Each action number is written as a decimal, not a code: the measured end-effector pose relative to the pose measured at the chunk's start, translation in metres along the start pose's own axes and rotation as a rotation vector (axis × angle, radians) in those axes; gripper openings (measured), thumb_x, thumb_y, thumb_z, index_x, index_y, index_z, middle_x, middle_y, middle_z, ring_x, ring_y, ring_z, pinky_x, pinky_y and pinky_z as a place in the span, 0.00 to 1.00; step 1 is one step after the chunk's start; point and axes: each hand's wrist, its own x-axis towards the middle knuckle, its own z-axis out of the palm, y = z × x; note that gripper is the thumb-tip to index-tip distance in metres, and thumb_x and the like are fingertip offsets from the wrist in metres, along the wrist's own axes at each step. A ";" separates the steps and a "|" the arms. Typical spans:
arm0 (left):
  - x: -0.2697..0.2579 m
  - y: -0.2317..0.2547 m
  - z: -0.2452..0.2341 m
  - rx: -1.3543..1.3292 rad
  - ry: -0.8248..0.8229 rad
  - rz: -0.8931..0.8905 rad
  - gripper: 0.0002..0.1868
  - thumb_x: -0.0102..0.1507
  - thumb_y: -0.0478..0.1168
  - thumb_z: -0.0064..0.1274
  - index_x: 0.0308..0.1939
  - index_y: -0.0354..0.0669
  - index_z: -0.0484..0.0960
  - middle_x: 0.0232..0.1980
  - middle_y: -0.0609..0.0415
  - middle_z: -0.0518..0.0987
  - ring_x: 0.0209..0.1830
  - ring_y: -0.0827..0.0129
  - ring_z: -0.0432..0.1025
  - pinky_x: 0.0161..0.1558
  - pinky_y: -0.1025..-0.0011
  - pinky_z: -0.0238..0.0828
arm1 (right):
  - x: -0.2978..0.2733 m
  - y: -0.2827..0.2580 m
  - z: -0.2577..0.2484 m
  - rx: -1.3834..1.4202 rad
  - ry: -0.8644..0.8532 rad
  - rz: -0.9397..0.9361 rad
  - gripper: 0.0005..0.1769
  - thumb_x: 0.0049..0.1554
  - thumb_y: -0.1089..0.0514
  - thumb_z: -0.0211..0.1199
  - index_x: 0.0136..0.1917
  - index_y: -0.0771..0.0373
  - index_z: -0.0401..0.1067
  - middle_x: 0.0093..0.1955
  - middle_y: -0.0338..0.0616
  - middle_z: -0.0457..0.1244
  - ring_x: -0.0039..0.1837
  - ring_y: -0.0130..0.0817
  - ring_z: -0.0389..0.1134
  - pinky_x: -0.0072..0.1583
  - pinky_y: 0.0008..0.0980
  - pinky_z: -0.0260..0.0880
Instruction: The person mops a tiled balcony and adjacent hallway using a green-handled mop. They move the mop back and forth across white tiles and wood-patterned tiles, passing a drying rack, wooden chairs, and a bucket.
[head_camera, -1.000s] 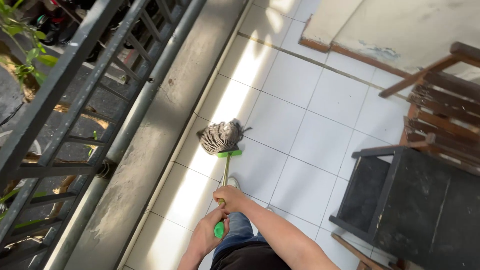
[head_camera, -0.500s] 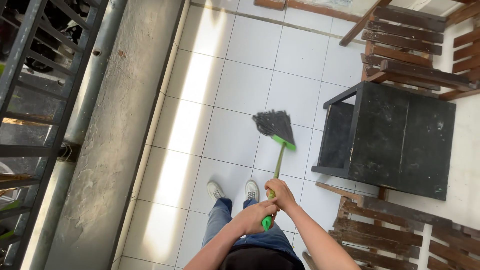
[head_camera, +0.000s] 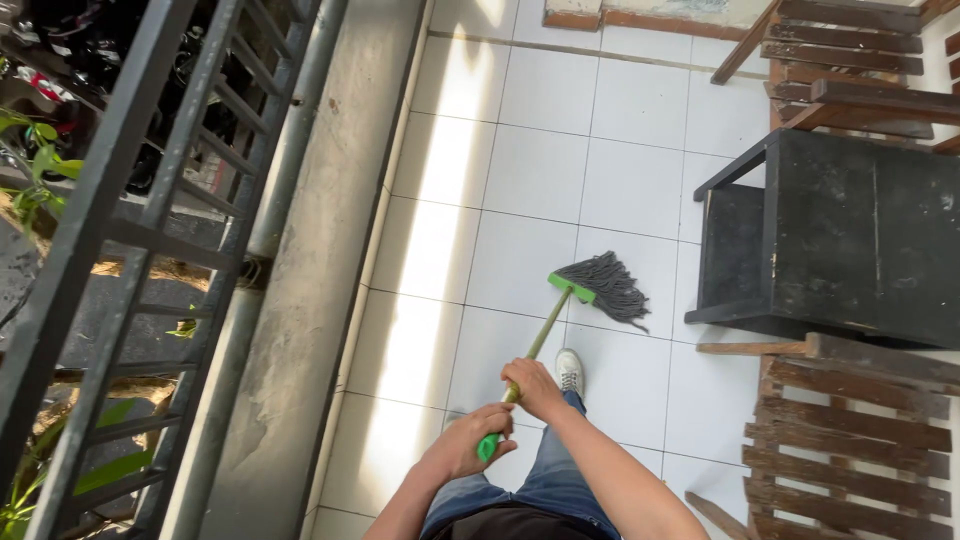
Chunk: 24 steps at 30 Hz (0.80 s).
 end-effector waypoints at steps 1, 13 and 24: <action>-0.034 0.001 -0.014 0.002 0.001 -0.003 0.10 0.69 0.45 0.54 0.40 0.45 0.72 0.58 0.49 0.79 0.73 0.56 0.68 0.53 0.56 0.72 | 0.011 -0.037 0.017 0.003 0.000 -0.002 0.03 0.57 0.53 0.55 0.45 0.48 0.68 0.43 0.36 0.62 0.50 0.43 0.64 0.54 0.44 0.61; -0.246 -0.012 0.009 0.078 0.355 -0.354 0.05 0.66 0.39 0.46 0.35 0.47 0.72 0.55 0.58 0.83 0.78 0.65 0.64 0.39 0.65 0.74 | 0.009 -0.244 0.138 0.122 -0.486 -0.181 0.03 0.55 0.60 0.55 0.40 0.51 0.66 0.44 0.36 0.62 0.41 0.39 0.62 0.40 0.42 0.59; -0.191 0.043 0.117 0.011 -0.003 0.074 0.03 0.64 0.36 0.49 0.36 0.42 0.72 0.63 0.43 0.80 0.75 0.55 0.66 0.46 0.52 0.76 | -0.183 -0.158 0.088 0.173 -0.028 0.265 0.05 0.50 0.52 0.56 0.34 0.49 0.64 0.39 0.35 0.62 0.44 0.40 0.65 0.42 0.45 0.62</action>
